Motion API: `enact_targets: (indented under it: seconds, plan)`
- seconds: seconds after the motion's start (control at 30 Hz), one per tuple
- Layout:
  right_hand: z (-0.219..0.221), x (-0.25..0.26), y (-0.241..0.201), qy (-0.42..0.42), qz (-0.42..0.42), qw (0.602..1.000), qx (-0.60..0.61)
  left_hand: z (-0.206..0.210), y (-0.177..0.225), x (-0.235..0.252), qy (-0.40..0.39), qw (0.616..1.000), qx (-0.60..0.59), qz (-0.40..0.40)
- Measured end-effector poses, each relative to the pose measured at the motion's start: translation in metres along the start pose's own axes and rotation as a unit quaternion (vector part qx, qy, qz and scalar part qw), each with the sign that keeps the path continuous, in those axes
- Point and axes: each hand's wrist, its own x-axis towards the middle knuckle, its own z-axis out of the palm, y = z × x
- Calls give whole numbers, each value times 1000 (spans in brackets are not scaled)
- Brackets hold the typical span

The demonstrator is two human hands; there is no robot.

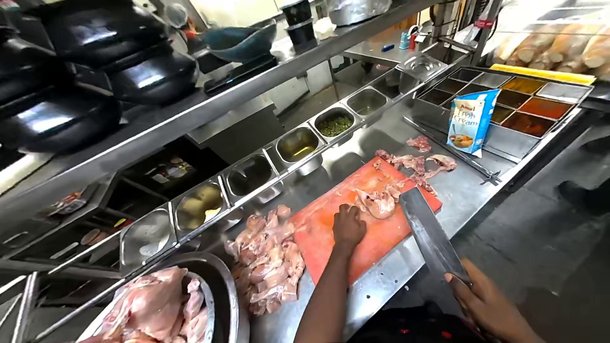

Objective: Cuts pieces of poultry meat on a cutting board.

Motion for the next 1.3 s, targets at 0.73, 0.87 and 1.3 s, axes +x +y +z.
enact_targets:
  seconds: [0.73,0.87,1.3]
  plan:
    - [-15,-6,9,41,14,998,55,-27,40,27,-94,958,75,258]
    - [-36,-29,23,88,46,993,69,-4,41,52,-46,941,139,304]
    - [-23,-10,17,98,31,990,101,-67,-8,30,-62,924,-378,-24]
